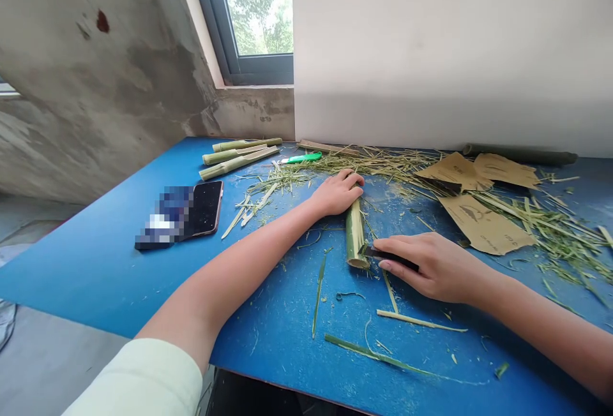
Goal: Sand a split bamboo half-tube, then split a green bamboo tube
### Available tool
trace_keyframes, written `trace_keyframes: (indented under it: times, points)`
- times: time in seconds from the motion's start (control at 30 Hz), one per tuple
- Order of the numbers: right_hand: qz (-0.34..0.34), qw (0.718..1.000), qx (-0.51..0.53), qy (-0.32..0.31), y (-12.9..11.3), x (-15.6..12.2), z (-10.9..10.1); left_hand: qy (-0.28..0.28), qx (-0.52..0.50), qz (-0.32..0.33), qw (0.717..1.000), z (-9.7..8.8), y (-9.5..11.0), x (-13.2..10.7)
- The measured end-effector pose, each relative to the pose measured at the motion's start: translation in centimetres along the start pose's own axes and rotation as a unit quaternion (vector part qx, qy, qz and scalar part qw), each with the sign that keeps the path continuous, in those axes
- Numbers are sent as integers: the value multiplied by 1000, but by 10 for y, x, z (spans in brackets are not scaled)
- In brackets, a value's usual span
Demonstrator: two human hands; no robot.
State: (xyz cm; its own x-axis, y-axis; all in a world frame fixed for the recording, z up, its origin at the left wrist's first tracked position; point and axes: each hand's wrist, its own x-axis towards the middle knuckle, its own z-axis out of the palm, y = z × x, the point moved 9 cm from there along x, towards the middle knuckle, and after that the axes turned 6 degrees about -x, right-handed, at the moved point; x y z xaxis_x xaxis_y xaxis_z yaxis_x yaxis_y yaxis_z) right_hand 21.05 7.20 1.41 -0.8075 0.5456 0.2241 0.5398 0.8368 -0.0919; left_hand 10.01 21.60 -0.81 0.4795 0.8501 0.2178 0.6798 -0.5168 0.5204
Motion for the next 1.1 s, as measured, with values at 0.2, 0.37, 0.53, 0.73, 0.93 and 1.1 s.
trace_keyframes:
  times: [0.2, 0.37, 0.53, 0.73, 0.93, 1.1]
  points:
    - [-29, 999, 17, -34, -10, -3, 0, 3, -6, 0, 1000, 0, -1, 1]
    - [20, 1000, -21, 0, 3, -3, -1, 3, -3, 5, 1000, 2, -2, 2]
    - [87, 993, -79, 11, 22, 2, 2, 8, 3, 13, 1000, 1, -1, 2]
    - [49, 997, -63, -15, 15, 4, 7, -11, 26, 32, 999, 3, 5, 1]
    - [1, 998, -32, -48, 0, 0, 9, -18, 37, 29, 999, 1, 6, -1]
    - [-6, 998, -12, -64, -3, -2, 5, -8, 12, 21, 1000, 1, 5, -1]
